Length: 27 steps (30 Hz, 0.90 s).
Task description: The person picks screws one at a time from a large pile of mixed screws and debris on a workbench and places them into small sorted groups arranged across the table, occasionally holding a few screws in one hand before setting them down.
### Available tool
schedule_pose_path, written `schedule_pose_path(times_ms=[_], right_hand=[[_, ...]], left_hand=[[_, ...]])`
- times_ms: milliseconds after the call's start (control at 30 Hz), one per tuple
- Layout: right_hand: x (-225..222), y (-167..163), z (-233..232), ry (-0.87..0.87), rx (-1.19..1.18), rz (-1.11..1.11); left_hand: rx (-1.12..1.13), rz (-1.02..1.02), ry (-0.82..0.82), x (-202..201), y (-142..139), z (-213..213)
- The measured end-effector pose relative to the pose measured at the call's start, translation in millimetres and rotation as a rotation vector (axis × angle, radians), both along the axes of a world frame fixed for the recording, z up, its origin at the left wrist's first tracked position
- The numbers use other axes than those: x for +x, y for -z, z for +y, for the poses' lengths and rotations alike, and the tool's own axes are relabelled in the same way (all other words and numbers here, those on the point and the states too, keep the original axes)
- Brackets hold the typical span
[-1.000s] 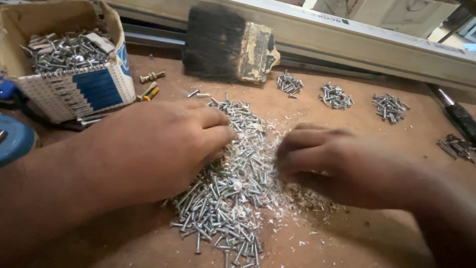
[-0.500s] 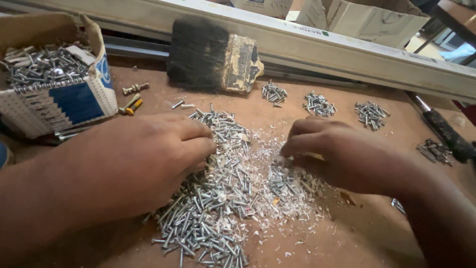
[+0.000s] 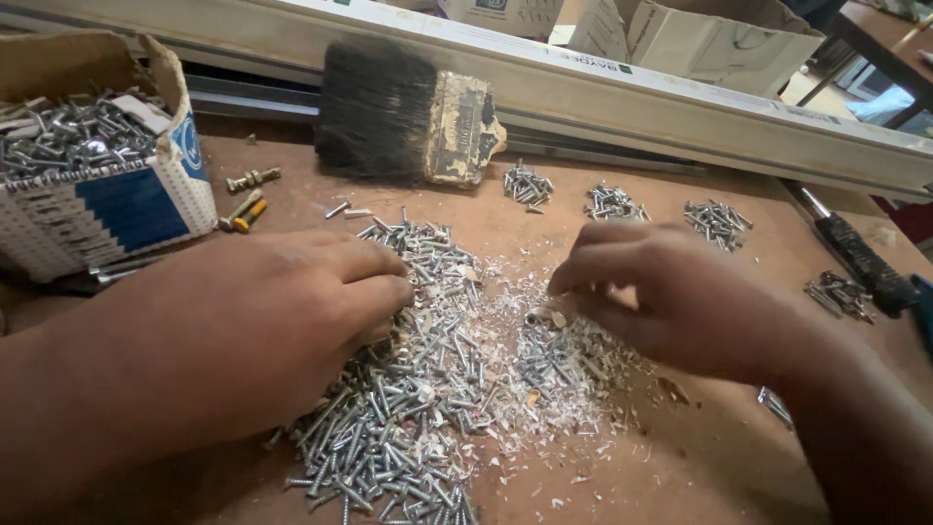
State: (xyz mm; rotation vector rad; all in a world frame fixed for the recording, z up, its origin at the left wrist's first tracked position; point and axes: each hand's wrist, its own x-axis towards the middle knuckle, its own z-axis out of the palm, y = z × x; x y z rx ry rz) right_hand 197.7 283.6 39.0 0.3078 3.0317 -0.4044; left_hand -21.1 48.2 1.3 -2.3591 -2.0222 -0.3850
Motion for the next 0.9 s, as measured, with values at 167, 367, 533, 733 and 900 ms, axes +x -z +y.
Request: schedule_pose_path(times_ms=[167,367,533,733,900], right_hand=[[-0.8,11.6,0.5,-0.212,-0.022,0.013],[1.1,-9.4,3.0,0.13,0.01,-0.047],[-0.4,-18.1,-4.6,0.272,-0.061,-0.072],[-1.1,-15.6,-2.7,0.259,-0.121,-0.077],[1.2,-12.6,1.2,0.236,-0.197,-0.053]], left_hand=[[0.001,0.009,-0.033,3.7,-1.8,-0.8],[-0.016,0.008,-0.055,5.6,-5.4,-5.4],[0.034,0.012,-0.025,5.8,-4.8,-4.9],[-0.007,0.004,-0.044,4.7,-4.2,-5.0],[-0.014,0.009,-0.042,5.2,-4.9,-4.3]])
